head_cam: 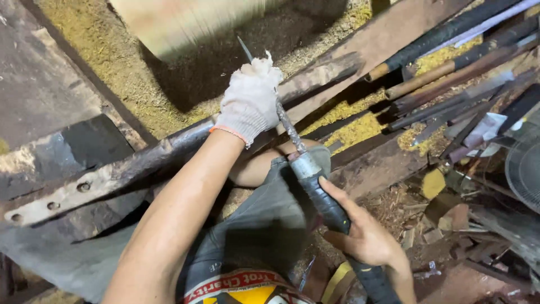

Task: Using a rasp/file to shape a piece of wood on a lathe and applying glue.

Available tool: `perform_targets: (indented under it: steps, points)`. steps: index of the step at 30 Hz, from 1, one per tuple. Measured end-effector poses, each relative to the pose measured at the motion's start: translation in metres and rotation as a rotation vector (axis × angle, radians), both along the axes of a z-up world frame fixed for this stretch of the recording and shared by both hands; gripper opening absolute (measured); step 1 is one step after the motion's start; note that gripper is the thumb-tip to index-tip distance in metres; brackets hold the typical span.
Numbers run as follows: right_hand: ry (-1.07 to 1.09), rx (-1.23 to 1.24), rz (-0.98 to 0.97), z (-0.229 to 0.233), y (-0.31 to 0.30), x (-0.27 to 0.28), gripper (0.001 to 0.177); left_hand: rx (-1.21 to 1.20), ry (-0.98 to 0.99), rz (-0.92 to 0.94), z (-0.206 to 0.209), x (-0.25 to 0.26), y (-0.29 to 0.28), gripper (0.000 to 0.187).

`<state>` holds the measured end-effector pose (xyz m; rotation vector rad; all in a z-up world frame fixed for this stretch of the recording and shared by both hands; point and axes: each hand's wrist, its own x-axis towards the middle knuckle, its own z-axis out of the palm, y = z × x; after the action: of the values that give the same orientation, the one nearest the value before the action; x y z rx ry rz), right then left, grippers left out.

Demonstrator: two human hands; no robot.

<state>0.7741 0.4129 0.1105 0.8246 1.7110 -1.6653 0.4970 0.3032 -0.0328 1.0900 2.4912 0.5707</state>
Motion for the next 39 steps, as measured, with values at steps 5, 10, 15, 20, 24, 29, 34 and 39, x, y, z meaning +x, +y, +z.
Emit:
perform_targets:
  steps: [5,10,15,20,24,29,34,39]
  points:
    - [-0.045,0.063,0.019,0.005,-0.008,-0.008,0.106,-0.014,0.010,0.040,0.004,0.002,-0.004,0.018]
    - [-0.049,0.107,0.123,0.001,0.008,-0.004,0.105,-0.081,-0.015,0.055,0.017,0.000,-0.004,0.022]
    - [-0.146,0.065,0.153,0.000,0.026,-0.004,0.105,-0.053,-0.130,0.231,0.010,0.003,0.004,0.024]
    - [-0.098,0.084,0.206,0.003,0.035,-0.010,0.103,-0.084,-0.041,0.138,0.004,0.004,-0.002,0.022]
    - [-0.046,-0.015,0.185,-0.002,0.049,-0.007,0.100,-0.043,0.009,0.116,0.008,0.002,0.002,0.020]
    - [-0.055,-0.033,0.217,-0.009,0.061,-0.001,0.102,-0.114,-0.033,0.131,0.020,0.002,0.000,0.017]
    - [-0.037,0.035,0.321,-0.013,0.078,0.001,0.100,-0.140,-0.019,0.071,0.030,-0.001,0.000,0.018]
    - [-0.228,-0.061,0.238,-0.010,0.078,-0.009,0.099,-0.131,-0.097,0.157,0.029,0.001,-0.001,0.016]
